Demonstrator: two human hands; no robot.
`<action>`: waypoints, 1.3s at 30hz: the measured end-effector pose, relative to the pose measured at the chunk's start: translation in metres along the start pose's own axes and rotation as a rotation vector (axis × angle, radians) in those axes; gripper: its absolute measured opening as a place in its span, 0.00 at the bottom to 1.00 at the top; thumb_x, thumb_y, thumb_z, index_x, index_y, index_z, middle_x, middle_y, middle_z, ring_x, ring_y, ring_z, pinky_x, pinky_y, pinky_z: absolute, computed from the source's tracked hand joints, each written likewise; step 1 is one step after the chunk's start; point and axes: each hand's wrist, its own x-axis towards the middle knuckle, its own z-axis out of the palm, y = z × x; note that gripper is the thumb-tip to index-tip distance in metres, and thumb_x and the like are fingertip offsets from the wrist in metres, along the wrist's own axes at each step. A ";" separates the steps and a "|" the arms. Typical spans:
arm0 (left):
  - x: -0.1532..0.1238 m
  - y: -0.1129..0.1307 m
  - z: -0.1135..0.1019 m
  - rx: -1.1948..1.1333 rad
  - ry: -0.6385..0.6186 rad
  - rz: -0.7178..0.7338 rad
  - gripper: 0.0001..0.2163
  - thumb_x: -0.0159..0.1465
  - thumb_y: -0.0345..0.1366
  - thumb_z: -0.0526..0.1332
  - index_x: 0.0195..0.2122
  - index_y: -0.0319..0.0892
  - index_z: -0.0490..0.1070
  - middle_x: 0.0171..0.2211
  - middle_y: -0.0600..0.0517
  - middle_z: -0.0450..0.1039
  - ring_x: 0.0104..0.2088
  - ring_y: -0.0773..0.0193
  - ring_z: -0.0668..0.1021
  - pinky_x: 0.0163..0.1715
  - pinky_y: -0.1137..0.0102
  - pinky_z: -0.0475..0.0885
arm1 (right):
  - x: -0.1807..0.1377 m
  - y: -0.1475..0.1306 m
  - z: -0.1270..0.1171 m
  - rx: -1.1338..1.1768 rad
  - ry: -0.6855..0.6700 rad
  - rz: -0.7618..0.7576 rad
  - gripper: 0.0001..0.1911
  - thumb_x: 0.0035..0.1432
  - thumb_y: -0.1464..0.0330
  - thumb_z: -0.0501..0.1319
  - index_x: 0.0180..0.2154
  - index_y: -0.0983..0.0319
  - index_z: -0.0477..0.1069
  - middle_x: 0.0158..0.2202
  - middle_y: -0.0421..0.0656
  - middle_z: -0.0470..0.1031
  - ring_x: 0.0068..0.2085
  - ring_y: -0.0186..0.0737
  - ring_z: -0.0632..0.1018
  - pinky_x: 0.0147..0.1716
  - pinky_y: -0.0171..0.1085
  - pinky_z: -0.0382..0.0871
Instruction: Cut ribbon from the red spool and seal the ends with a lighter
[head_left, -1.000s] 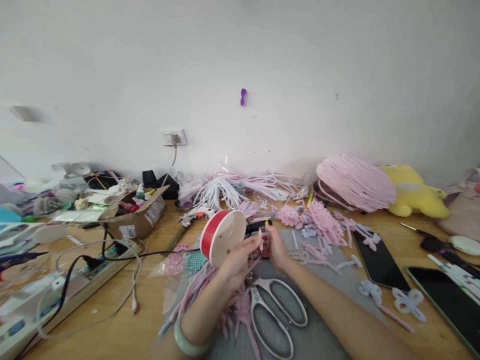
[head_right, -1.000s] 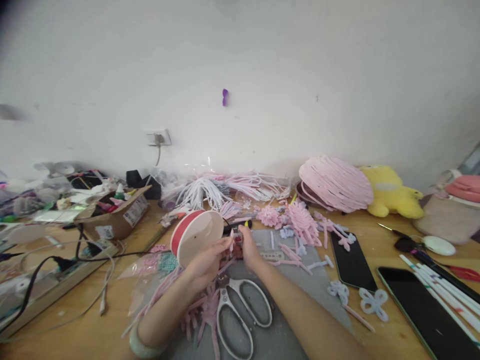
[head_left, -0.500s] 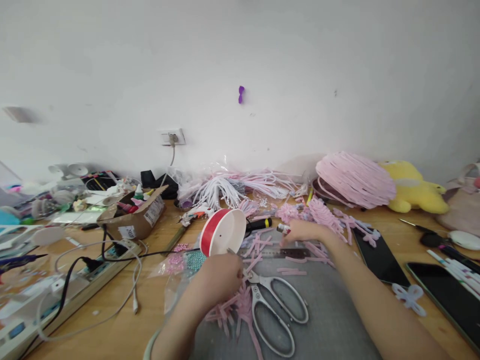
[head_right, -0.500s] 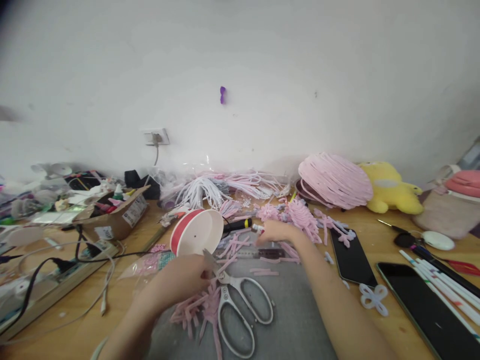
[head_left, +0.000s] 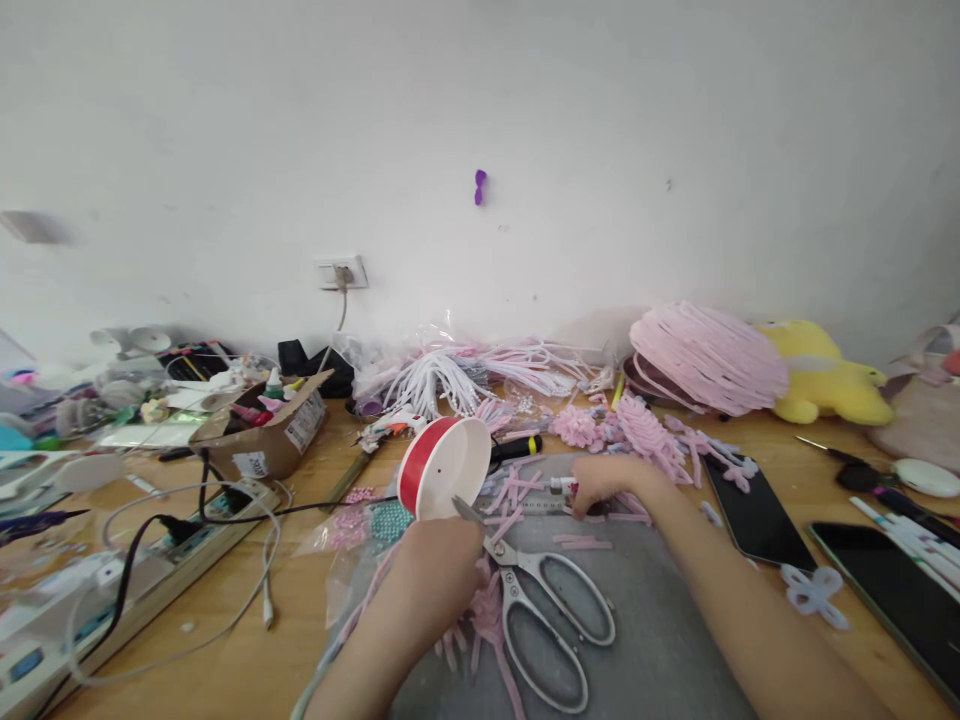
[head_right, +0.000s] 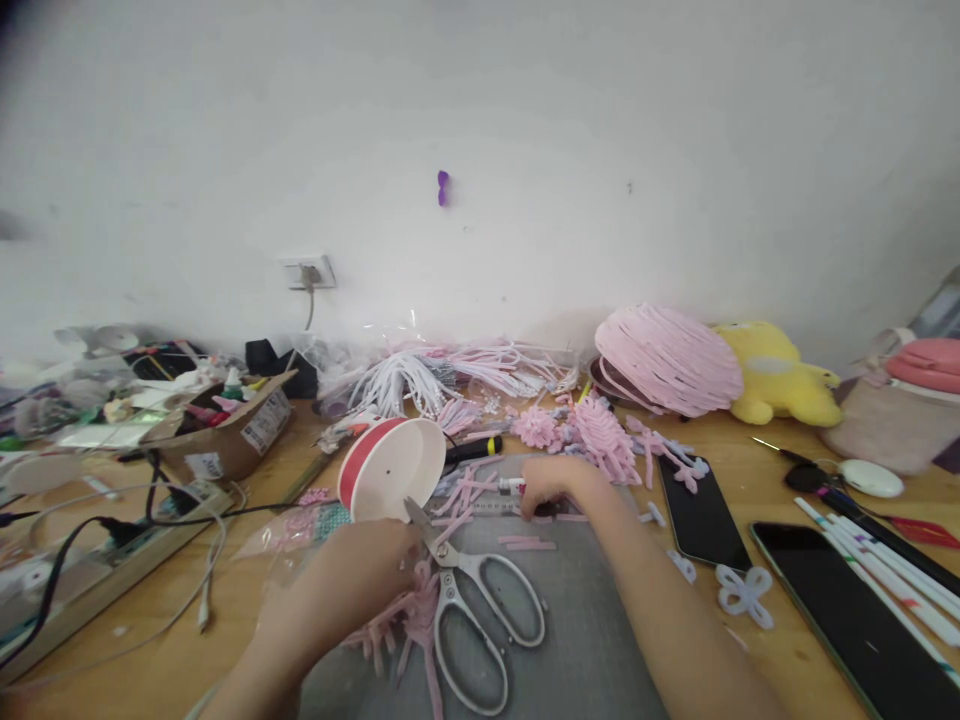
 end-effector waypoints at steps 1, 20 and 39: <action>0.003 0.000 0.001 -0.060 0.056 0.033 0.08 0.54 0.31 0.54 0.30 0.37 0.73 0.31 0.40 0.76 0.33 0.50 0.77 0.30 0.64 0.66 | 0.000 -0.002 0.000 0.041 0.017 -0.040 0.04 0.31 0.73 0.63 0.15 0.65 0.67 0.15 0.37 0.67 0.17 0.30 0.65 0.17 0.30 0.54; 0.062 0.013 0.028 -1.563 0.259 0.092 0.19 0.52 0.52 0.55 0.22 0.39 0.64 0.18 0.57 0.62 0.19 0.73 0.60 0.20 0.75 0.54 | 0.006 -0.067 0.040 1.174 0.436 -0.500 0.13 0.41 0.62 0.62 0.26 0.62 0.63 0.13 0.31 0.56 0.15 0.25 0.55 0.15 0.29 0.43; 0.064 0.016 0.031 -1.679 0.226 0.027 0.16 0.51 0.50 0.55 0.23 0.40 0.62 0.17 0.59 0.58 0.17 0.74 0.57 0.19 0.75 0.50 | 0.012 -0.063 0.042 1.231 0.347 -0.383 0.21 0.48 0.51 0.51 0.20 0.63 0.60 0.13 0.34 0.58 0.12 0.25 0.54 0.13 0.29 0.39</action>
